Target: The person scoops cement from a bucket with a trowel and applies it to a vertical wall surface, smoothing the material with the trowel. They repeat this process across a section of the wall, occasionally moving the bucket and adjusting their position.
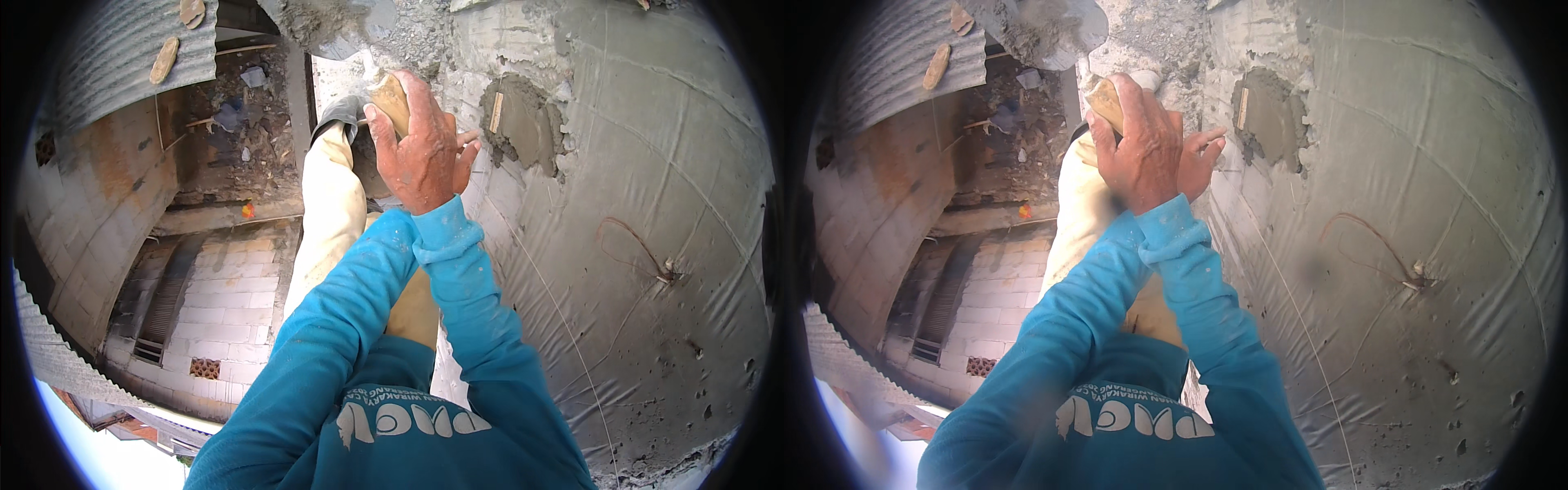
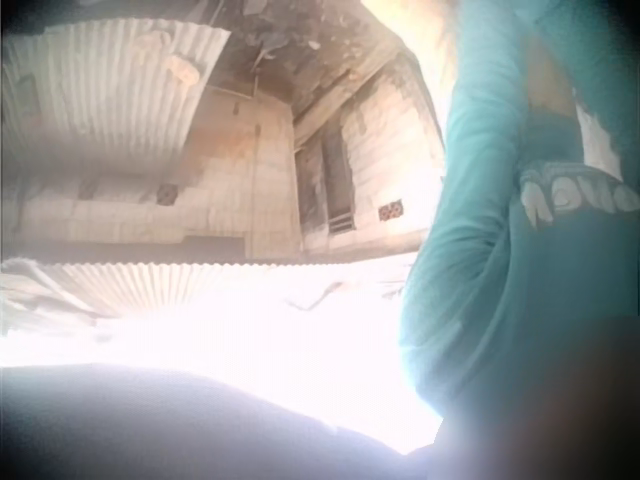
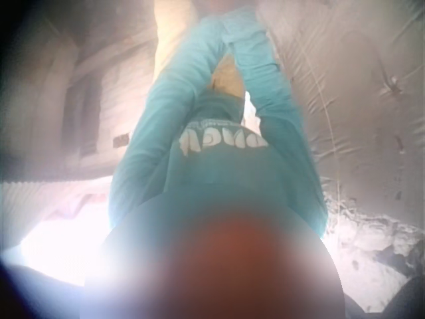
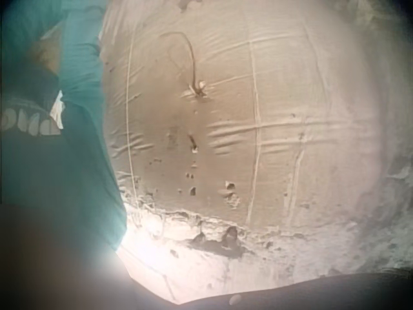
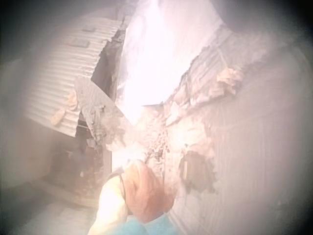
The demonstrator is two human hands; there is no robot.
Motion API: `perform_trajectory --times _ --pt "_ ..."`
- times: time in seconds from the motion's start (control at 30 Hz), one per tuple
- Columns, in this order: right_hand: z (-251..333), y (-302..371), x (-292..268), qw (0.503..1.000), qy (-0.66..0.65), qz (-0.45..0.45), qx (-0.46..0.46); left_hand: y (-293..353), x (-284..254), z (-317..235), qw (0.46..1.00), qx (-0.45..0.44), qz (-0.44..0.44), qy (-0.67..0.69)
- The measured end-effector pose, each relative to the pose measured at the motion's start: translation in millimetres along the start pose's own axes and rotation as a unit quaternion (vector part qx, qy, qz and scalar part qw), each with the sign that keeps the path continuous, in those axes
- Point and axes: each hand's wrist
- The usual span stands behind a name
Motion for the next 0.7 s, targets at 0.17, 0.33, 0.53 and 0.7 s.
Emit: perform_trajectory --times 0.17,0.33,0.53,0.7 --pt "-11 -26 15 0.988 0.073 0.018 -0.134 3 33 -16 0.993 -0.052 -0.003 -0.105" --pt "-50 -25 28 0.976 0.127 0.090 -0.150 3 39 -15 0.985 -0.034 -0.015 -0.171" --pt "-87 -33 11 0.953 0.244 0.156 -0.091 6 39 -34 0.962 -0.116 0.019 -0.246" --pt "-87 -31 13 0.944 0.251 0.169 -0.128 2 35 -37 0.955 -0.171 0.056 -0.237"
Point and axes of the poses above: each hand's wrist, its own y-axis away from the middle knuckle, its own x-axis out of the palm, z = x × y, and after that the axes turned 4 degrees about -z, right-handed
